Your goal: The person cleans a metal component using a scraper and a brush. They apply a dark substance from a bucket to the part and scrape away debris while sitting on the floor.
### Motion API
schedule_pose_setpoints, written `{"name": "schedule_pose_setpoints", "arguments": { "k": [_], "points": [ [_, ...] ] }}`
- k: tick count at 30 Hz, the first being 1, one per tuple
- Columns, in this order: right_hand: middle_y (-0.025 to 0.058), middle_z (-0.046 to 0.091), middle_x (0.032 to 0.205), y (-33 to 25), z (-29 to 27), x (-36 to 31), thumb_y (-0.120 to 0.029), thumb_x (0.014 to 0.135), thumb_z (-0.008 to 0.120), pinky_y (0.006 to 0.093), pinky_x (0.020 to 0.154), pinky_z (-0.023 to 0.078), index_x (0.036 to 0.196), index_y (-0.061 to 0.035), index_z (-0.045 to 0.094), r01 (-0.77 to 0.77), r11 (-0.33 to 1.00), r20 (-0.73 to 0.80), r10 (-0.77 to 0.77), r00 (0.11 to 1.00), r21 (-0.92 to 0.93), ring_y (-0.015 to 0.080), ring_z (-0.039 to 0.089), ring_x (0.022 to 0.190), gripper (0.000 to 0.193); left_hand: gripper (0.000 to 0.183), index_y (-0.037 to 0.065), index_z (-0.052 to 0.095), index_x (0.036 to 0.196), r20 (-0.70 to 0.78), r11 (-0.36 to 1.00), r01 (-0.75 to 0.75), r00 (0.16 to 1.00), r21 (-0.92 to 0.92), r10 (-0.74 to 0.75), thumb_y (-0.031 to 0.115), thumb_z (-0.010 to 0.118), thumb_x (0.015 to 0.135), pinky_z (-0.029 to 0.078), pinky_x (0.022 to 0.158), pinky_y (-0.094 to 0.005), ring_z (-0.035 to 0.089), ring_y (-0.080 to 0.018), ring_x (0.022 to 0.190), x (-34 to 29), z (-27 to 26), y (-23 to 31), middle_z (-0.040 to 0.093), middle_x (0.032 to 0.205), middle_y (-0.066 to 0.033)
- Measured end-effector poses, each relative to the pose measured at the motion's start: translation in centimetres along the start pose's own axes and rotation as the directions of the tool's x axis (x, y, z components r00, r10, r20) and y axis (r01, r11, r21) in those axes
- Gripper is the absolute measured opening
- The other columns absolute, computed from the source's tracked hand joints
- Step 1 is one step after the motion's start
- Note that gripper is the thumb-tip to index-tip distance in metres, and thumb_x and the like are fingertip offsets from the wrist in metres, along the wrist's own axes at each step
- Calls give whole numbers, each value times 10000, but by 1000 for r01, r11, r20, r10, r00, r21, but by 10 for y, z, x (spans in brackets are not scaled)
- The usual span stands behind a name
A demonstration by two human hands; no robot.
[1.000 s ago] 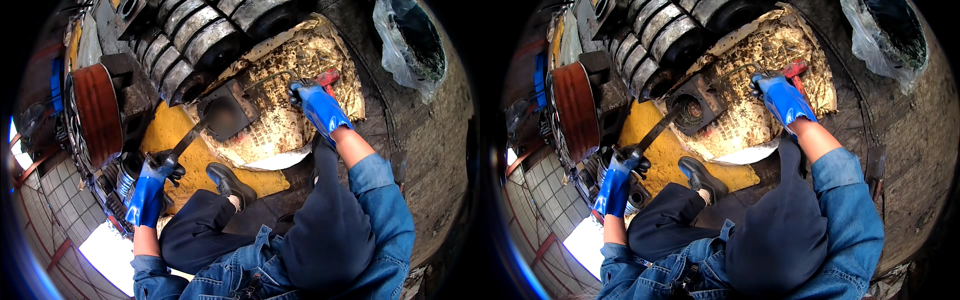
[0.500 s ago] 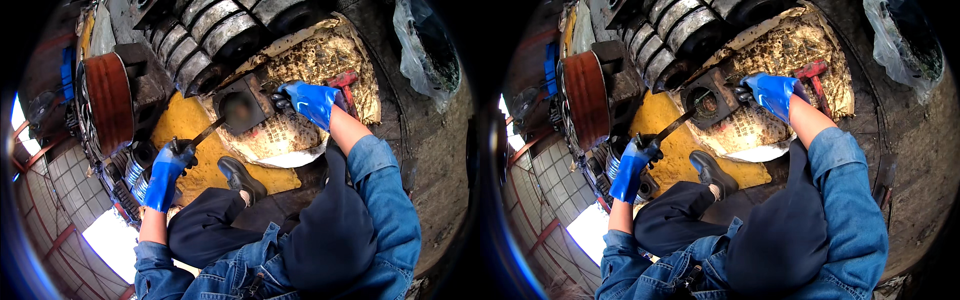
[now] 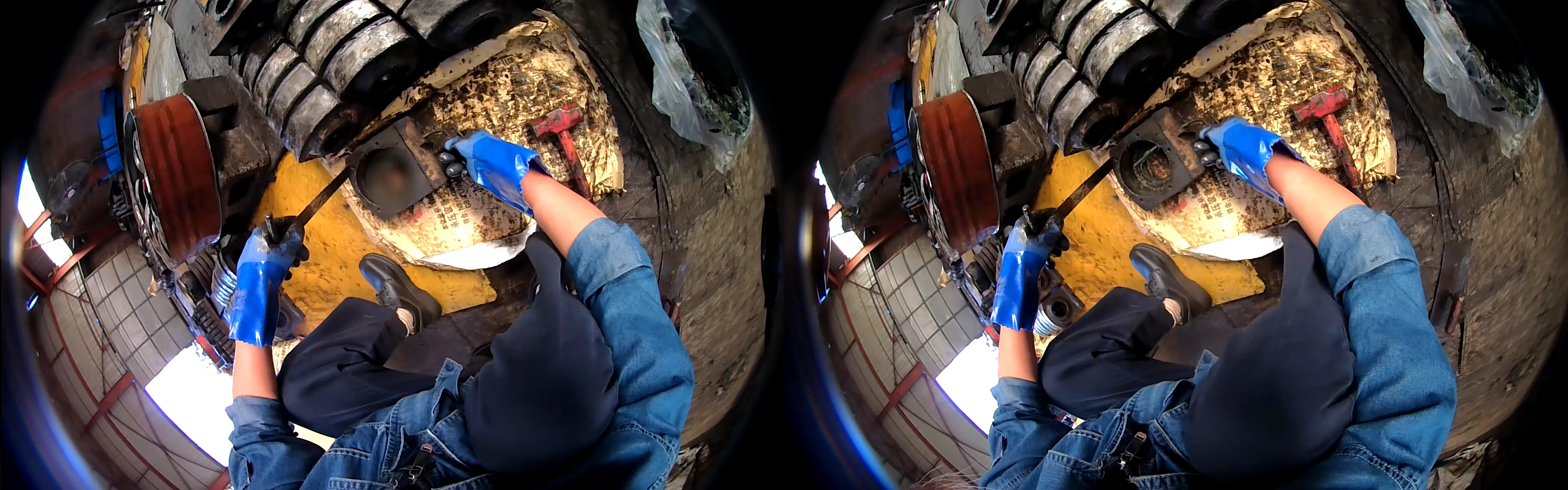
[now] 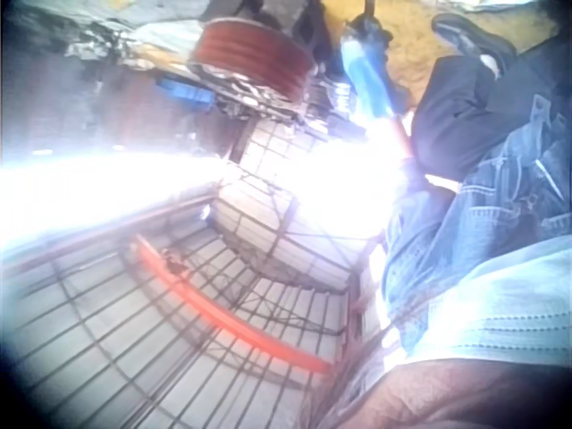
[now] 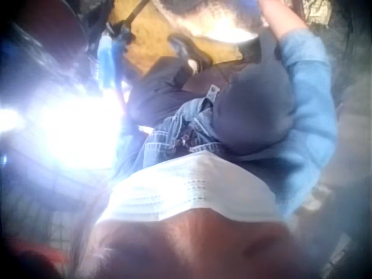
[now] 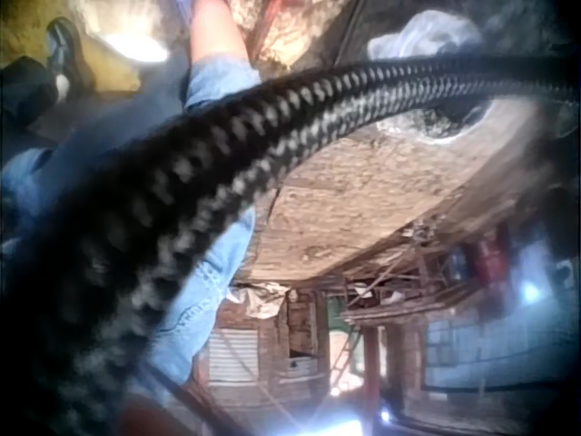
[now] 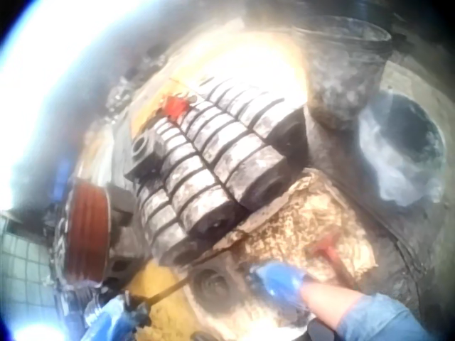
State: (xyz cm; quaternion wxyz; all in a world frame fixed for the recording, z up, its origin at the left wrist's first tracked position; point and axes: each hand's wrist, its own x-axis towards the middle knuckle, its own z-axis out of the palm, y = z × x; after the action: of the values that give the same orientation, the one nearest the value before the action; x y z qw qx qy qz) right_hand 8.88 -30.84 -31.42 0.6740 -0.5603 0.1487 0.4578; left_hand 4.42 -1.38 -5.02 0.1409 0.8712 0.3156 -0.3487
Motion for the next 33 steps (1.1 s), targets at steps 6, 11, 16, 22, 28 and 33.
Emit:
{"name": "schedule_pose_setpoints", "arguments": {
  "k": [6,11,16,22,28,33],
  "points": [
    [108,654,791,2,-59,4,-93,947,480,260,447,424,952,9,615,-44,847,-180,163,970,530,153,531,541,170,286,77,651,1069,51,998,-61,997,24,60,311,581,920,478,504,-265,611,-112,581,12,-2,-11,682,705,-33],
    [84,613,734,-6,-13,-12,-148,966,494,238,542,426,954,8,637,67,935,-108,-31,994,349,96,526,605,212,281,68,648,1042,51,996,-58,997,74,54,312,566,929,471,490,-270,599,-111,563,6,-3,-1,675,691,-33],
    [89,617,853,4,-15,7,-140,943,527,240,555,443,990,-5,614,72,997,77,-74,994,25,123,536,645,168,266,57,648,1011,48,995,-63,997,71,60,297,562,935,460,476,-273,590,-110,549,10,-1,14,665,671,-38],
    [117,649,886,6,-59,9,-93,951,511,268,490,463,968,42,610,-27,889,-83,73,994,457,142,567,641,168,264,57,652,1007,58,998,-62,996,19,61,295,561,936,462,472,-276,587,-112,543,13,2,-1,664,670,-38],
    [83,630,828,-42,9,-11,-171,929,581,237,567,508,1010,-122,643,68,624,87,0,996,-779,147,605,704,113,261,60,657,1013,82,997,-74,994,30,71,291,567,930,457,467,-275,589,-114,546,21,0,-2,664,669,-39],
    [54,580,698,11,-40,16,-173,966,502,274,420,343,849,-53,632,4,937,-52,16,999,350,91,453,495,212,263,60,651,1045,80,995,-104,991,5,103,279,558,933,456,466,-273,590,-112,545,20,1,-8,665,673,-42]
  ]
}}
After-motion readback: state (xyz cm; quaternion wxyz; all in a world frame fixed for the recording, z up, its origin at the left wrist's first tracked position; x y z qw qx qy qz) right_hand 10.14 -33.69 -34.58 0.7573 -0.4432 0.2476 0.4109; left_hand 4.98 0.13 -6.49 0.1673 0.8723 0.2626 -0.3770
